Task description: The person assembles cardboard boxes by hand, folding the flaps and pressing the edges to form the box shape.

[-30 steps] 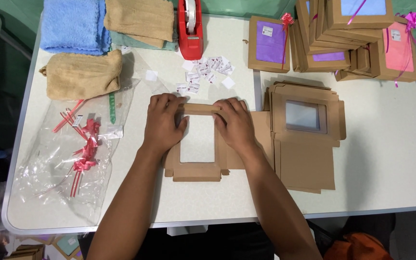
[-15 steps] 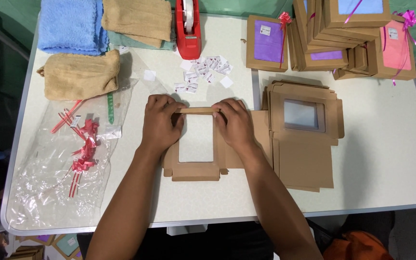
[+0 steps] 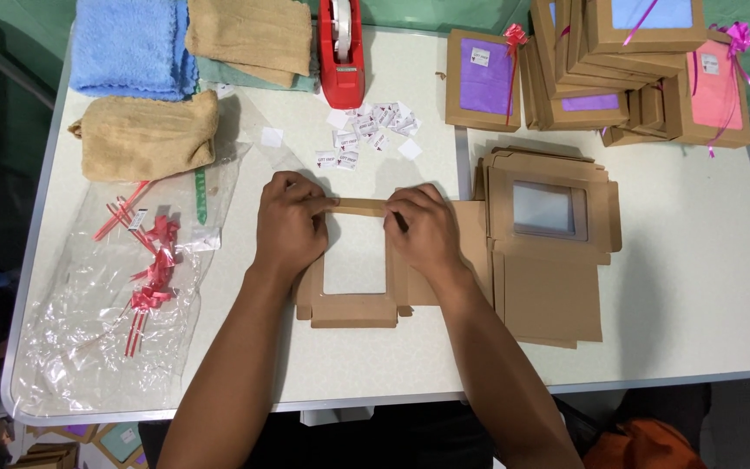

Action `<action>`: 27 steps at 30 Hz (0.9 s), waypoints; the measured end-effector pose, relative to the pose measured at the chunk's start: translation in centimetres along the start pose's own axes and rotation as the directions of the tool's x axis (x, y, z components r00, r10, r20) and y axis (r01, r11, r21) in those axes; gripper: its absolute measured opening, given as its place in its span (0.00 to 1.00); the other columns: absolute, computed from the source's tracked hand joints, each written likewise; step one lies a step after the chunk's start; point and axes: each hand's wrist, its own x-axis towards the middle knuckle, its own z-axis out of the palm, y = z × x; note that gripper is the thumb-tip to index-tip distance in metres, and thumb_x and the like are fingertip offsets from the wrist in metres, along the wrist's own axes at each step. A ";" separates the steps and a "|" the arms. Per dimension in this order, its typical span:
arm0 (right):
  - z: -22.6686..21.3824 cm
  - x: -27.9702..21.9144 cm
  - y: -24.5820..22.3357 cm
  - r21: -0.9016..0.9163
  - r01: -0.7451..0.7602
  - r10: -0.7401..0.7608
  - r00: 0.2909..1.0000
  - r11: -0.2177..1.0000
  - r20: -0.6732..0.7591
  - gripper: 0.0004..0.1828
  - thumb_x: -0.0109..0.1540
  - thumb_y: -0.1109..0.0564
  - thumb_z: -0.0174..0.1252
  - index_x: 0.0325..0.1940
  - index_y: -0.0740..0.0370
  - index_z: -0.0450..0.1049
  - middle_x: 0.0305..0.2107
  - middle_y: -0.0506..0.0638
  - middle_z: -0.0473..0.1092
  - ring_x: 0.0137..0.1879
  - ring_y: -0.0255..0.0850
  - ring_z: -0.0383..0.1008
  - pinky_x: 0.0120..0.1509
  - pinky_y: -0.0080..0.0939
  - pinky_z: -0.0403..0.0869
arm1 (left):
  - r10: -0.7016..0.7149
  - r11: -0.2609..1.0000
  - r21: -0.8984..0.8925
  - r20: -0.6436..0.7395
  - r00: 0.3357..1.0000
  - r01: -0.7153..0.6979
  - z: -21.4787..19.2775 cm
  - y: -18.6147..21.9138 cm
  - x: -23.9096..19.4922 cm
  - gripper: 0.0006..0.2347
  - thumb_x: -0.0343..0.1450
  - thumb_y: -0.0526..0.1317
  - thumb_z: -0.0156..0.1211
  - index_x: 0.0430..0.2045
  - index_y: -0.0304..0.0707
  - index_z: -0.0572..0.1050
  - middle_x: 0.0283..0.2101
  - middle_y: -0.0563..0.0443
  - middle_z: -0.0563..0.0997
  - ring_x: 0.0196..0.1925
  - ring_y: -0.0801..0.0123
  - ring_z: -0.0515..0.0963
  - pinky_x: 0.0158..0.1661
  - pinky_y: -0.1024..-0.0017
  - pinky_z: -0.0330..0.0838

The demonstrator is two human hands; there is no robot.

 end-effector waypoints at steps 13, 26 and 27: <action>1.7 -0.7 -1.5 -0.294 0.085 -0.084 0.996 0.952 0.017 0.07 0.59 0.65 0.64 0.40 0.63 0.83 0.29 0.53 0.76 0.40 0.48 0.75 0.44 0.45 0.71 | 0.011 0.936 0.344 0.199 0.980 -0.080 1.0 3.5 -0.9 0.12 0.65 0.29 0.58 0.38 0.33 0.85 0.41 0.37 0.85 0.54 0.47 0.81 0.62 0.54 0.67; 2.4 -0.5 -4.0 -0.453 0.153 -0.070 0.978 0.878 0.195 0.19 0.63 0.65 0.55 0.58 0.56 0.77 0.36 0.52 0.68 0.44 0.49 0.67 0.50 0.51 0.65 | -0.003 0.878 0.467 0.218 0.976 -0.101 2.5 4.8 -1.7 0.15 0.70 0.34 0.51 0.45 0.28 0.81 0.41 0.38 0.81 0.46 0.49 0.81 0.58 0.54 0.70; 2.6 -0.6 -4.0 -0.492 0.148 -0.029 0.970 0.858 0.241 0.20 0.64 0.64 0.54 0.60 0.54 0.76 0.38 0.51 0.68 0.46 0.48 0.66 0.53 0.52 0.64 | -0.008 0.872 0.478 0.227 0.974 -0.104 2.6 5.0 -1.9 0.15 0.70 0.35 0.50 0.46 0.27 0.81 0.43 0.38 0.80 0.47 0.49 0.81 0.58 0.54 0.69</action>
